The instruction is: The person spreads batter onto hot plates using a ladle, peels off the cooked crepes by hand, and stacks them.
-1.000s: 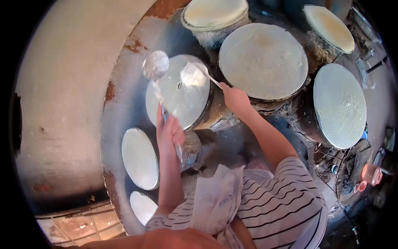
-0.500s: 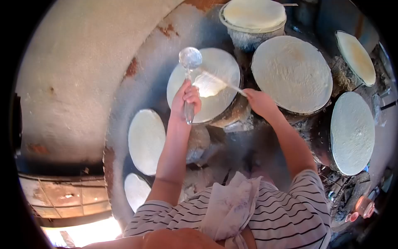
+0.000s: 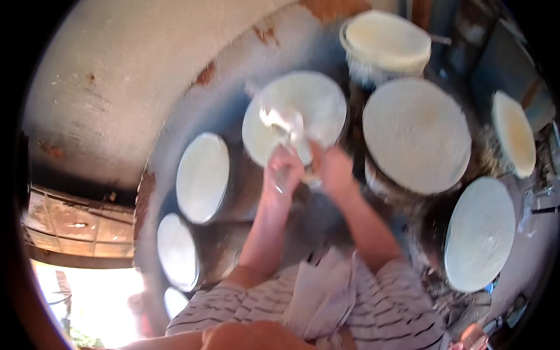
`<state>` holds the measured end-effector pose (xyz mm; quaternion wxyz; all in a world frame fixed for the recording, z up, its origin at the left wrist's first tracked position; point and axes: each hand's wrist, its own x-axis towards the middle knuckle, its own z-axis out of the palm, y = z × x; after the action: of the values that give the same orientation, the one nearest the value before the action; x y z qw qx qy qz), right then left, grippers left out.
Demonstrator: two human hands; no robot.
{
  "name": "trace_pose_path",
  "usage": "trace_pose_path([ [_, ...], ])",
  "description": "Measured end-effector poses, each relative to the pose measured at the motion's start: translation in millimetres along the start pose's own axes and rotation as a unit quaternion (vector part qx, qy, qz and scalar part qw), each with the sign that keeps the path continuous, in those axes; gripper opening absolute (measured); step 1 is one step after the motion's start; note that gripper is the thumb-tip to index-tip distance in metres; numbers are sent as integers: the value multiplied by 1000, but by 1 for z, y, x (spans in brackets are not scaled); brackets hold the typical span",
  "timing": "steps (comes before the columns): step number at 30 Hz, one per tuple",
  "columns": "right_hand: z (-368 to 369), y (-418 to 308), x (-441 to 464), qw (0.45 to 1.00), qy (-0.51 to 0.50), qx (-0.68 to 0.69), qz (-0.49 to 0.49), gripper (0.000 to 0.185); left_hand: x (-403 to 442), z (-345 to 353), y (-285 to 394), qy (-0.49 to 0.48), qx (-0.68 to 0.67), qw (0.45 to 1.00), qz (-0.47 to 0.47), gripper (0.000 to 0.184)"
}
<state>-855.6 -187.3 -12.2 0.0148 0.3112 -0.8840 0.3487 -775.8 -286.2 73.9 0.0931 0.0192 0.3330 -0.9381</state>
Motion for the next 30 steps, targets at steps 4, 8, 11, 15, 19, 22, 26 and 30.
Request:
trace_pose_path([
  [4,-38,54,41,986,-5,167,1,29,-68,43,-35,-43,-55,997,-34,28],
  [8,-42,57,6,958,-246,128,-74,32,-84,26,-47,-94,260,956,102,29],
  [11,-44,48,-21,952,-238,172,-83,30,-95,40,-48,-88,99,987,92,28],
  [15,-62,61,-27,968,-207,125,-63,29,-139,25,-59,-83,30,987,133,27],
  [19,-103,94,-115,949,-237,188,-85,31,-181,15,-80,-70,102,984,129,28],
  [22,-191,129,-159,964,-171,193,70,30,-227,6,-87,-64,121,981,134,27],
  [26,-266,212,-168,937,47,248,240,32,-264,-4,-107,-116,115,978,132,27],
  [30,-273,284,-115,942,-41,186,276,35,-277,-3,-124,-148,86,974,146,27],
])
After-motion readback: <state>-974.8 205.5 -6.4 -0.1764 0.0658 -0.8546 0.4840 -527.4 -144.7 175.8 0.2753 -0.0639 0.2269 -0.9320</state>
